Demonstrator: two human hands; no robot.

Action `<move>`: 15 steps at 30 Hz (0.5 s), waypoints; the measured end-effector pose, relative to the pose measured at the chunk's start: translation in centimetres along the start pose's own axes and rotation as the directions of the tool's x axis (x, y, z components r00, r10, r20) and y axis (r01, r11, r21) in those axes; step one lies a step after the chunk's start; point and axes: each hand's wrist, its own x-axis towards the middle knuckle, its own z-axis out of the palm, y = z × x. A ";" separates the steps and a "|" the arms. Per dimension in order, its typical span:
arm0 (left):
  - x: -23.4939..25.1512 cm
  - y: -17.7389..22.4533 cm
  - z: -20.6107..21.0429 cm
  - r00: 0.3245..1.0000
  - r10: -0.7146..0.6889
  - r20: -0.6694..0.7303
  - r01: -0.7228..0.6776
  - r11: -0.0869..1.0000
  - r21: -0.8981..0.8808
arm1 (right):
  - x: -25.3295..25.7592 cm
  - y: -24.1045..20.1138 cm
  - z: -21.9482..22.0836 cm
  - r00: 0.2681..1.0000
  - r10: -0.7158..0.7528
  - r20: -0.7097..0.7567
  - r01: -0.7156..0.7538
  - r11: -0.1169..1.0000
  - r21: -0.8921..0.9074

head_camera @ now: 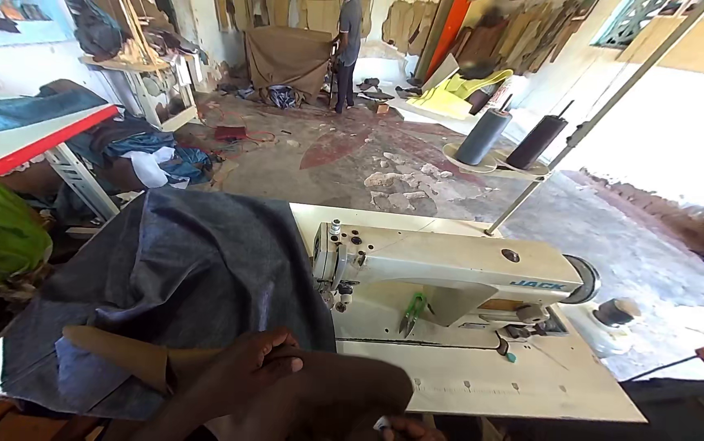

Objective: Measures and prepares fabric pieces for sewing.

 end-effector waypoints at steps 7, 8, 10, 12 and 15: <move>3.7 0.8 3.3 0.984 -0.098 -0.145 0.125 0.974 0.187 | 4.9 -7.1 -6.5 0.997 -0.040 -0.072 0.022 0.970 -0.243; 4.6 0.3 4.1 0.986 -0.102 -0.135 0.135 0.956 0.260 | 5.8 -6.8 -7.1 0.993 -0.032 -0.112 -0.013 0.925 -0.380; 6.2 -0.7 5.6 0.986 -0.148 -0.082 0.169 0.887 0.430 | 6.6 -5.7 -8.3 0.979 -0.092 -0.181 -0.059 0.724 -0.687; 6.9 -1.6 6.6 0.980 -0.177 -0.088 0.197 0.822 0.534 | 5.5 -4.7 -8.3 0.950 -0.221 -0.219 -0.019 0.661 -0.750; 6.2 -1.9 7.4 0.979 0.000 -0.202 0.120 0.804 0.582 | 2.2 -4.7 -5.8 0.938 -0.207 -0.277 0.037 0.857 -0.515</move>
